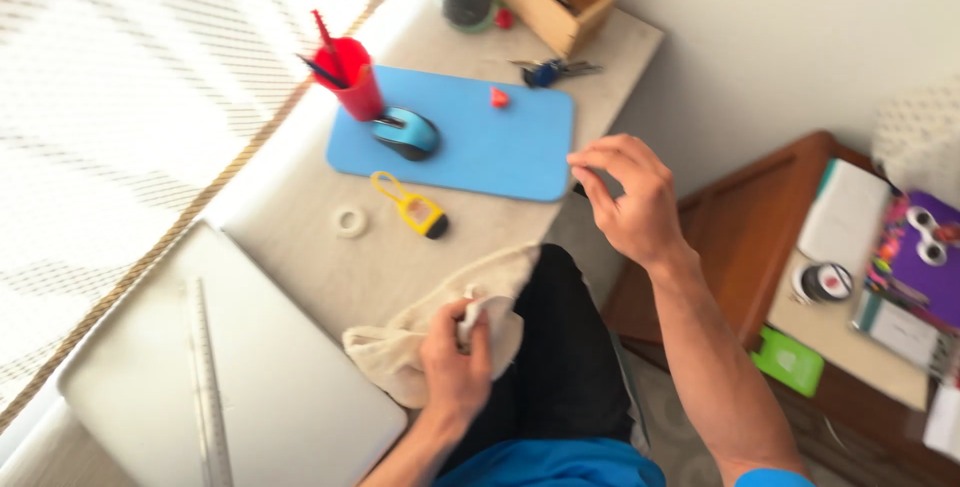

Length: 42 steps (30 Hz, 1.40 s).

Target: A person sits at a desk using a cloth, nail clippers, and tape to repair or modify a small object.

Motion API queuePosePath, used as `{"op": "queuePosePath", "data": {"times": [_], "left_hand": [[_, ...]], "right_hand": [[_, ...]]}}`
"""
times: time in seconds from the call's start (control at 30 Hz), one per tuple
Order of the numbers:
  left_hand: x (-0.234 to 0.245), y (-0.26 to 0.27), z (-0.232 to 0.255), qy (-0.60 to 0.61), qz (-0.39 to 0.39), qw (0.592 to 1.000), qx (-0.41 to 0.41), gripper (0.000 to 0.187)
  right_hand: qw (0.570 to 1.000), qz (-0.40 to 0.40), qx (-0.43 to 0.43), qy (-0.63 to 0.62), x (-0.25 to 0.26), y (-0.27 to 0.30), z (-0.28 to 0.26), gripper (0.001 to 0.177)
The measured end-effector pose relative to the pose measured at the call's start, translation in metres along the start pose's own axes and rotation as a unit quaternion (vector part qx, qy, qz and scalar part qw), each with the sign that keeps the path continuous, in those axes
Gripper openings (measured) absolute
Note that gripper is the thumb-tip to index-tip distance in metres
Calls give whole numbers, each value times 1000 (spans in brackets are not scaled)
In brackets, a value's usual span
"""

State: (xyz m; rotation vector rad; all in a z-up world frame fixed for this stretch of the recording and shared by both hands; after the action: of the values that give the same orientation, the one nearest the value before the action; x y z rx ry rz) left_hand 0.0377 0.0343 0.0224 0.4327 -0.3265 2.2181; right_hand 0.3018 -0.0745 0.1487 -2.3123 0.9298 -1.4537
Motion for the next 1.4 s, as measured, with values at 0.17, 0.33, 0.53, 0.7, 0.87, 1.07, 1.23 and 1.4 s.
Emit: {"op": "queuePosePath", "data": {"times": [0.17,0.33,0.53,0.7,0.87,1.07,1.23,1.4], "left_hand": [[6,-4,18,17,4,999,-32,14],[0,-3,12,17,0,999,-33,17],[-2,-2,7,0,1,1000,-31,15],[4,-10,5,93,10,994,65,16],[19,-4,4,295,45,945,133,23],[38,3,71,409,-43,902,132,18],[47,-8,74,300,-193,933,35,36],[59,-11,69,248,-207,946,37,28]], "right_hand": [[998,-45,-49,8,-84,-52,56,34],[973,-170,-145,57,-154,-89,99,51],[992,-83,-100,8,-145,-90,87,25],[945,-56,-165,-276,-80,-48,-31,28],[917,-105,-150,-353,-65,40,-113,30],[989,-21,-96,-112,-65,77,-159,19],[946,74,-121,-290,-63,101,-150,26],[901,73,-137,-405,-77,110,-151,20]]}}
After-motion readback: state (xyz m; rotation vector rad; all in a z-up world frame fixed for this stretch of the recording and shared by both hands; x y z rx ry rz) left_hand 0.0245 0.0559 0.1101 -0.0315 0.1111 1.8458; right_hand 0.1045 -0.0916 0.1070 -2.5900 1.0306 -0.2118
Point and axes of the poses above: each hand's wrist, its own y-axis away from the middle knuckle, its own x-axis out of the back of the hand, z = x × y, the point moved 5 cm from there along -y, towards the middle knuckle, and after that the axes turned 13 degrees about -z, right-handed, at the moved point
